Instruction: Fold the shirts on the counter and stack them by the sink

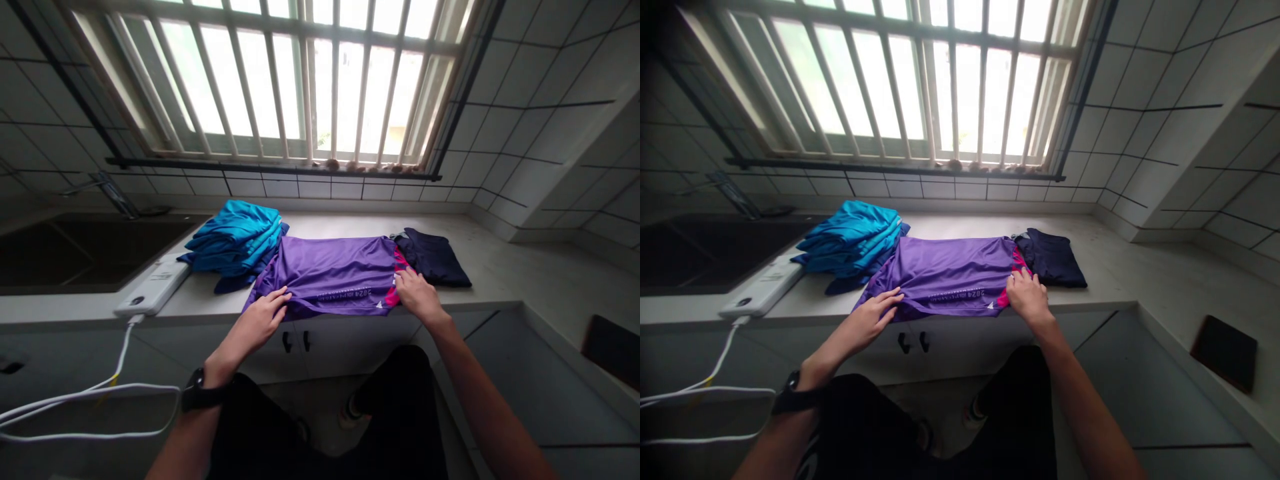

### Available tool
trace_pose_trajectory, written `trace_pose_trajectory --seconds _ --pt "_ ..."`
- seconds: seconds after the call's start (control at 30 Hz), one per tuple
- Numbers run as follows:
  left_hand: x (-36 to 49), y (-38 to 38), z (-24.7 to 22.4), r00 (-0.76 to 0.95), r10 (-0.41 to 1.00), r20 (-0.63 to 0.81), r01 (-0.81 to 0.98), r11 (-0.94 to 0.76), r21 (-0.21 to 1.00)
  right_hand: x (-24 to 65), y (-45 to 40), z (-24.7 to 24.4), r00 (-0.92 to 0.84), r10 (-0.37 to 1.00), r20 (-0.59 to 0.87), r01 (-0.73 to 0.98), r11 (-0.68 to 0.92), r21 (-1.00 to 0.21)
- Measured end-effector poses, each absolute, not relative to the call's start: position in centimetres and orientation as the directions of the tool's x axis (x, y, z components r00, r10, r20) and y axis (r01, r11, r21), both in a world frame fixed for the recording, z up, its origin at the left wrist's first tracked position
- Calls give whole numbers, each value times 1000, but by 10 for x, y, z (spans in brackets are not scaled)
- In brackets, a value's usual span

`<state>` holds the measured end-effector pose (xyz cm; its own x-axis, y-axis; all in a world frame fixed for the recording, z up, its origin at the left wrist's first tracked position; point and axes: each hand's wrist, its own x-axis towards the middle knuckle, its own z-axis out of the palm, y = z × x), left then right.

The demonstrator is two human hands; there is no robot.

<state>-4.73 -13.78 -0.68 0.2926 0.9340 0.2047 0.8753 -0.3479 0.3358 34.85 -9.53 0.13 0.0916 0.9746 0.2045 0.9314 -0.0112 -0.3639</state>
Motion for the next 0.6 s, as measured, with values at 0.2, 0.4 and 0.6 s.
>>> trace_pose_trajectory --seconds 0.2,0.4,0.6 --pt "-20 -167 27 339 923 181 936 -351 35 308 -85 -2 152 987 57 953 -132 -272" --pt "-19 -95 42 405 884 235 899 -432 76 305 -39 -13 35 999 -28 966 -41 -256" --pt "-11 -73 11 312 948 65 944 -317 96 328 4 -12 -245 969 -41 955 234 -183"
